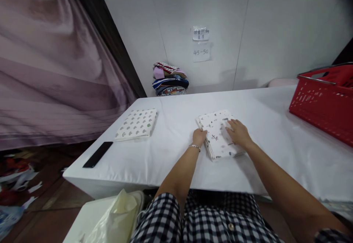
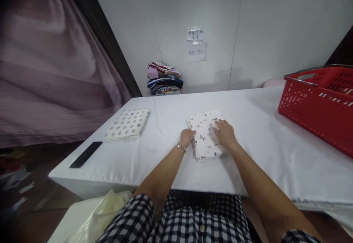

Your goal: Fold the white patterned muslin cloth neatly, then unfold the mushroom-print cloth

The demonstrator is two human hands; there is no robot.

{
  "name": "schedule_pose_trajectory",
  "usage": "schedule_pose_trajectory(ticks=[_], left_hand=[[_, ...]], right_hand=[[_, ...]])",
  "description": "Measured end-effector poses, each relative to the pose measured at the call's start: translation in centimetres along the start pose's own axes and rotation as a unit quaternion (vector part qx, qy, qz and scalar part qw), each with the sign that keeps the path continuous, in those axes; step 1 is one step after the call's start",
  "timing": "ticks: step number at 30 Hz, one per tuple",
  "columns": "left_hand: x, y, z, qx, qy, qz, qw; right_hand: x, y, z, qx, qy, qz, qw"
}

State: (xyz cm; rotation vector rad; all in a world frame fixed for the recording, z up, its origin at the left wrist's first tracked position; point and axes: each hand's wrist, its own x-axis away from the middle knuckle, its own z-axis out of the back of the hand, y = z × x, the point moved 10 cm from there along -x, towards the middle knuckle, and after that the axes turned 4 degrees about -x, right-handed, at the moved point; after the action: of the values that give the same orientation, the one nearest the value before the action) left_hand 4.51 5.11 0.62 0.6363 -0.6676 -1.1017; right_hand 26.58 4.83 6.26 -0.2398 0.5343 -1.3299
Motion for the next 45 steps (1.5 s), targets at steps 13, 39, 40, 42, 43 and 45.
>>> schedule_pose_trajectory(ticks=[13,39,40,42,43,45], left_hand=[[-0.5,1.4,0.8,0.001,0.065,-0.002,0.998],[-2.9,1.1,1.8,0.011,0.083,0.011,0.996],[-3.2,1.2,1.8,0.011,0.075,0.013,0.997],[-3.8,1.6,1.9,0.01,0.068,0.015,0.998],[-4.1,1.8,1.9,0.009,0.067,0.014,0.998],[-4.4,2.2,2.0,0.007,0.069,0.007,0.998]], right_hand=[[-0.3,2.7,-3.0,0.138,-0.088,-0.043,0.986],[-0.4,3.1,-2.6,0.168,-0.047,-0.039,0.984],[-0.4,3.2,-2.6,0.167,-0.048,-0.041,0.984],[-0.4,3.3,-2.8,0.167,-0.049,-0.043,0.984],[-0.5,3.3,-2.8,0.168,-0.048,-0.043,0.984],[-0.4,3.3,-2.8,0.169,-0.046,-0.044,0.984]])
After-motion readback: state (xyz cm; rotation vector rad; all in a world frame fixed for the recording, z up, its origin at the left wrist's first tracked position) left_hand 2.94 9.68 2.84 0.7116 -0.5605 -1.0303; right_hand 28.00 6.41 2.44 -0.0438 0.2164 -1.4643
